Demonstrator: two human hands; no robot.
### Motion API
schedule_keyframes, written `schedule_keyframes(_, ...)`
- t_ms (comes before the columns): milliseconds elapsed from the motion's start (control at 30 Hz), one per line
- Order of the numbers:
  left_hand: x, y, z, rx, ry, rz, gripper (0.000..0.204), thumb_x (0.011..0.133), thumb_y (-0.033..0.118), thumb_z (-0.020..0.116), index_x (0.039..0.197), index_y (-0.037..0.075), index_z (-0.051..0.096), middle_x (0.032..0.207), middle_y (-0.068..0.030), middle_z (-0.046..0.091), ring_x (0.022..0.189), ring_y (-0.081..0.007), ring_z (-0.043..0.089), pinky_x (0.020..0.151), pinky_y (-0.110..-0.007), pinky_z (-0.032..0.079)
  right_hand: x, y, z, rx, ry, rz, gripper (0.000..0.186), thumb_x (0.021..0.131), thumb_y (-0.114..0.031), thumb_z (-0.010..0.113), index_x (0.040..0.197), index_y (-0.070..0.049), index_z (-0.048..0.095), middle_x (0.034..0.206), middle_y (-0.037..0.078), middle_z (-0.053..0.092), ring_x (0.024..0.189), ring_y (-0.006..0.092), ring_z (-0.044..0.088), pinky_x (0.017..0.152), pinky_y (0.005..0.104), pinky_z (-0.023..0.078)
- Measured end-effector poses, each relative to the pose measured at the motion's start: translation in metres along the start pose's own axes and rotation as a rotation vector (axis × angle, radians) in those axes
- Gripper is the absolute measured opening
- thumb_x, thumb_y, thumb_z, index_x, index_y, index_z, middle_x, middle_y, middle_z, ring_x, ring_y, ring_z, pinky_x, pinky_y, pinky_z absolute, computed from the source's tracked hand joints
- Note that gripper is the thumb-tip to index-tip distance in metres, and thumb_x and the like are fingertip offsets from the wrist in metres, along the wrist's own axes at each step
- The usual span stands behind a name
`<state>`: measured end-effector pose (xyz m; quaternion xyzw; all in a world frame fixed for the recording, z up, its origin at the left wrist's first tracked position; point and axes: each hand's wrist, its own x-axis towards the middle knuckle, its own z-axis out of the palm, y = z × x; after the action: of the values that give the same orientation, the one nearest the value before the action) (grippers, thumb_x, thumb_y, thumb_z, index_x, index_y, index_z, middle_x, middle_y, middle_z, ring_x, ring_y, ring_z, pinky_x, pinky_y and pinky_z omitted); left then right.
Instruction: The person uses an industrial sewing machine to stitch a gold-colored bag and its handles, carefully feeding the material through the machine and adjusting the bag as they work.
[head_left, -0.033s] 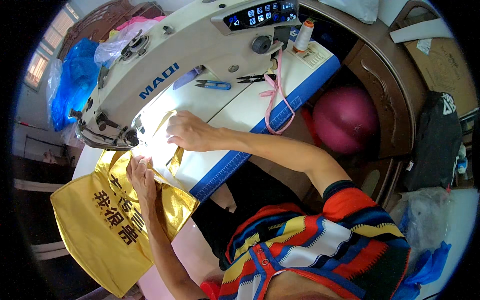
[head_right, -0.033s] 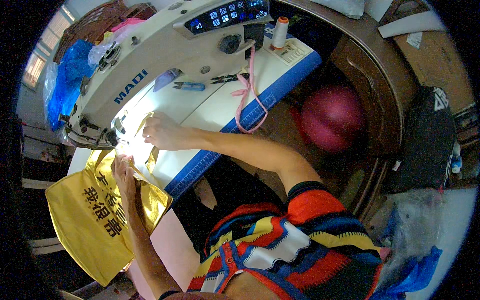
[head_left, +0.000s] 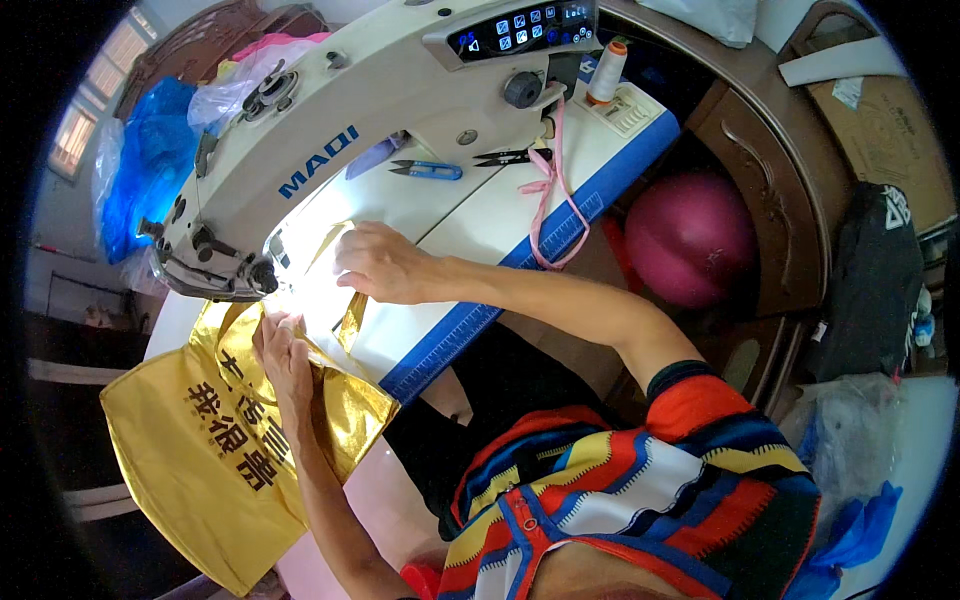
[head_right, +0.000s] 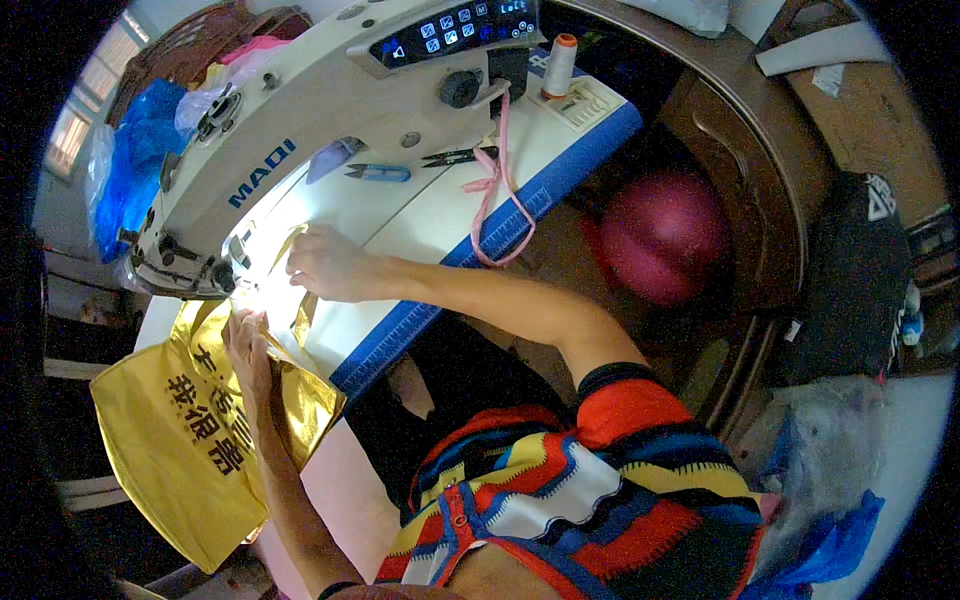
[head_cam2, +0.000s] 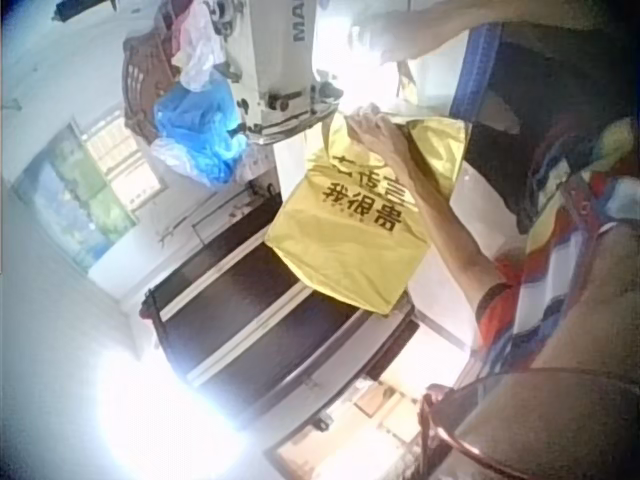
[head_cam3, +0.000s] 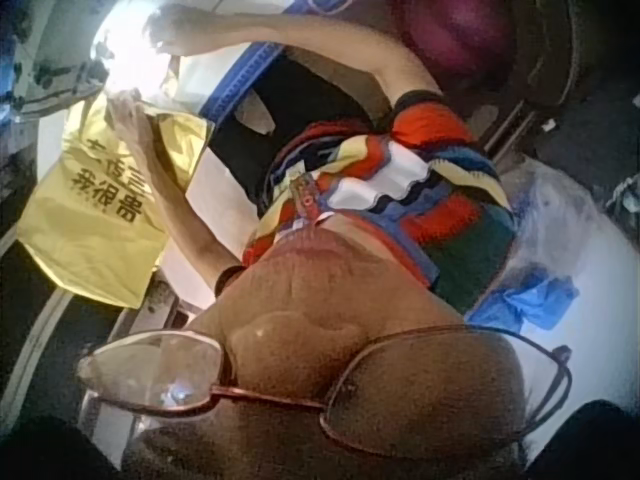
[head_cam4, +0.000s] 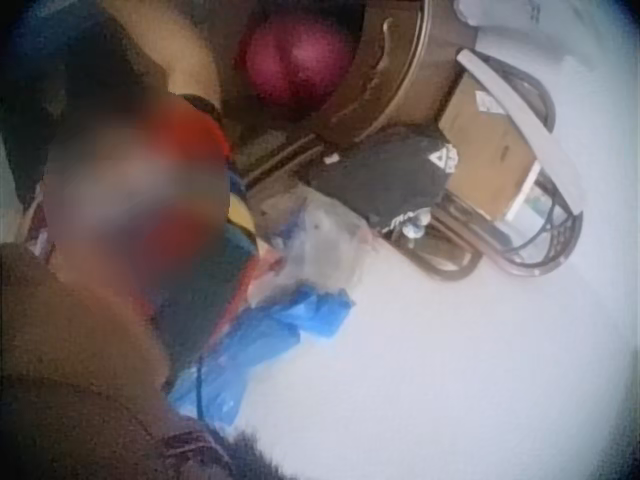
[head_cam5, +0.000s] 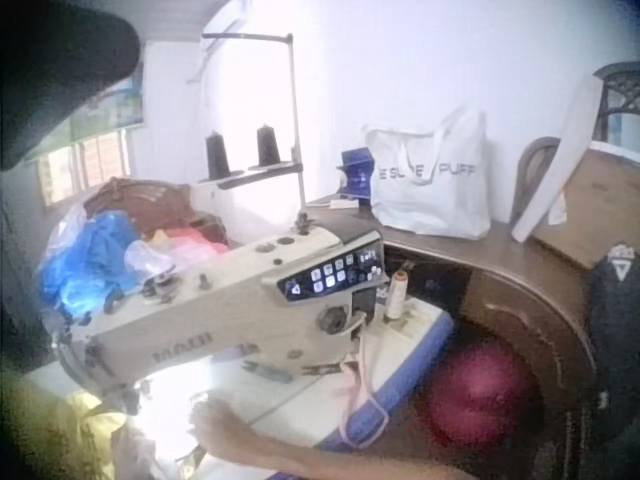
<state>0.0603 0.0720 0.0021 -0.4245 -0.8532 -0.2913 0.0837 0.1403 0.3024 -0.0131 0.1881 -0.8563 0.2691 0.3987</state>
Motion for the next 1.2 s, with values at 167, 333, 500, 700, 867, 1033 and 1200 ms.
schedule_keyframes(167, -0.002, -0.004, 0.002, 0.004, 0.001, -0.012, 0.037, 0.077, 0.017, 0.040, 0.099, -0.004, 0.062, 0.105, -0.0148, 0.055, 0.105, -0.0324, 0.044, 0.099, -0.043, 0.029, -0.011, -0.007, -0.034, 0.042, 0.013, 0.166, 0.008, 0.081, -0.012, 0.063, 0.081, -0.003, 0.061, 0.083, 0.008, 0.061, 0.080, 0.0262, 0.058, 0.076, 0.0379, 0.046)
schedule_keyframes(333, 0.000, -0.001, -0.002, -0.001, -0.017, -0.049, 0.037, 0.077, 0.017, 0.040, 0.098, -0.004, 0.062, 0.106, -0.0146, 0.055, 0.106, -0.0320, 0.045, 0.099, -0.045, 0.028, -0.020, -0.009, -0.069, -0.050, 0.040, 0.106, 0.009, 0.084, -0.010, 0.062, 0.084, -0.001, 0.063, 0.083, 0.010, 0.062, 0.081, 0.0270, 0.060, 0.071, 0.0367, 0.049)
schedule_keyframes(500, 0.000, 0.000, -0.001, -0.008, -0.015, -0.053, 0.037, 0.077, 0.016, 0.040, 0.098, -0.004, 0.062, 0.106, -0.0148, 0.055, 0.106, -0.0321, 0.045, 0.099, -0.045, 0.028, -0.030, 0.000, -0.111, -0.059, 0.176, 0.383, 0.009, 0.085, -0.008, 0.062, 0.088, 0.000, 0.065, 0.083, 0.012, 0.065, 0.076, 0.0213, 0.063, 0.066, 0.0312, 0.050)
schedule_keyframes(700, -0.001, -0.006, 0.002, -0.030, -0.021, -0.060, 0.037, 0.077, 0.016, 0.040, 0.098, -0.005, 0.061, 0.105, -0.0152, 0.055, 0.105, -0.0323, 0.045, 0.098, -0.045, 0.029, -0.047, 0.018, -0.155, -0.028, 0.341, 0.701, 0.015, 0.090, -0.014, 0.059, 0.093, 0.000, 0.065, 0.076, 0.003, 0.063, 0.068, 0.0110, 0.060, 0.060, 0.0255, 0.048)
schedule_keyframes(867, 0.003, 0.004, 0.013, 0.026, 0.038, 0.037, 0.035, 0.078, 0.016, 0.039, 0.096, -0.006, 0.060, 0.103, -0.0155, 0.055, 0.101, -0.0327, 0.045, 0.094, -0.045, 0.033, -0.066, 0.046, -0.193, 0.249, 0.534, 1.040, 0.015, 0.090, -0.015, 0.059, 0.095, -0.001, 0.063, 0.071, 0.001, 0.059, 0.062, 0.0100, 0.056, 0.056, 0.0253, 0.046)
schedule_keyframes(1033, -0.008, -0.056, 0.022, 0.115, 0.214, 0.325, 0.020, 0.083, 0.016, 0.049, 0.085, -0.001, 0.059, 0.087, -0.0128, 0.055, 0.086, -0.0284, 0.051, 0.083, -0.041, 0.037, -0.059, 0.066, -0.185, -0.407, 0.400, 0.628, 0.013, 0.088, -0.015, 0.059, 0.087, -0.003, 0.061, 0.078, 0.009, 0.060, 0.076, 0.0200, 0.059, 0.067, 0.0347, 0.047)
schedule_keyframes(1200, -0.006, -0.012, 0.003, 0.006, 0.058, -0.099, 0.027, 0.083, 0.019, 0.045, 0.096, 0.005, 0.065, 0.107, -0.0091, 0.057, 0.105, -0.0244, 0.052, 0.103, -0.045, 0.021, -0.069, 0.070, -0.197, -0.731, 0.269, 0.346, 0.024, 0.086, -0.017, 0.061, 0.102, 0.000, 0.058, 0.101, 0.015, 0.057, 0.099, 0.0316, 0.052, 0.090, 0.0427, 0.039)
